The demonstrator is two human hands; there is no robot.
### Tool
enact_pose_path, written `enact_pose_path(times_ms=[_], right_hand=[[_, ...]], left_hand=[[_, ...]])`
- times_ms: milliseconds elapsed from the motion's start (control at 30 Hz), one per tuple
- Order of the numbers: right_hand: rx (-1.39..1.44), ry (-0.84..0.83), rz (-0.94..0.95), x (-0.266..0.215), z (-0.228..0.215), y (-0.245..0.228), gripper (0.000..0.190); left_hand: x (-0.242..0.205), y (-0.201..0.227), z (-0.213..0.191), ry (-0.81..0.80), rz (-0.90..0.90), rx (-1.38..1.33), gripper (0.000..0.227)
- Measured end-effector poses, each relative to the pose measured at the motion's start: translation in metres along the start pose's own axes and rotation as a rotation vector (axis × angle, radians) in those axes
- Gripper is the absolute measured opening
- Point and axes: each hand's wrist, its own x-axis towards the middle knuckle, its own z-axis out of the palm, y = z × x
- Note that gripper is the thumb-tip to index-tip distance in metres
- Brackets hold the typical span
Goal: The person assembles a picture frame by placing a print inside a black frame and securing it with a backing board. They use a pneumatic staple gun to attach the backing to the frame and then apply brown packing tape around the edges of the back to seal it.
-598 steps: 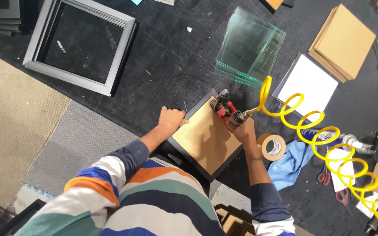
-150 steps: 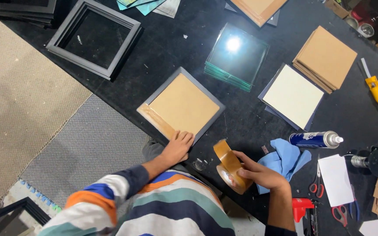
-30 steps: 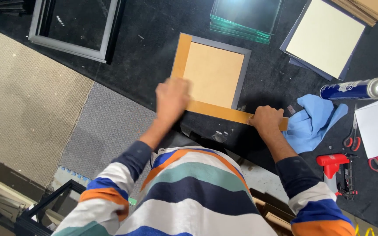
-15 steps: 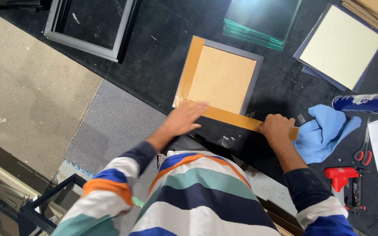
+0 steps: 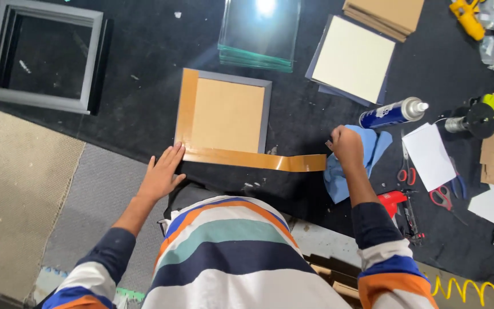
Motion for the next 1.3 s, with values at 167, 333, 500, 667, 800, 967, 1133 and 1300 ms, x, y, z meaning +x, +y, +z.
enact_pose_path(times_ms=[167, 333, 500, 667, 800, 967, 1133, 1300], right_hand=[[-0.128, 0.048, -0.105, -0.037, 0.011, 0.019, 0.041], [-0.342, 0.118, -0.196, -0.049, 0.004, -0.001, 0.023], [-0.134, 0.216, -0.076, -0.028, 0.018, 0.011, 0.028], [0.416, 0.709, -0.013, -0.065, -0.056, -0.085, 0.039], [0.421, 0.741, -0.072, -0.112, -0.065, -0.168, 0.028], [0.613, 0.404, 0.159, -0.137, -0.010, -0.246, 0.035], [0.556, 0.291, 0.311, -0.130, 0.061, -0.249, 0.022], [0.402, 0.283, 0.328, -0.125, 0.088, -0.248, 0.021]], left_hand=[[0.004, -0.006, -0.001, -0.001, -0.078, -0.353, 0.070], [0.010, 0.037, -0.016, 0.164, -0.060, -0.094, 0.060], [0.041, 0.085, -0.018, 0.084, 0.256, -0.025, 0.057], [0.069, 0.122, -0.024, -0.090, 0.550, 0.151, 0.062], [0.095, 0.121, -0.010, -0.160, 0.598, 0.237, 0.069], [0.100, 0.111, -0.026, -0.281, 0.636, 0.300, 0.073], [0.123, 0.106, -0.009, -0.326, 0.687, 0.407, 0.094], [0.129, 0.106, -0.006, -0.295, 0.733, 0.453, 0.089]])
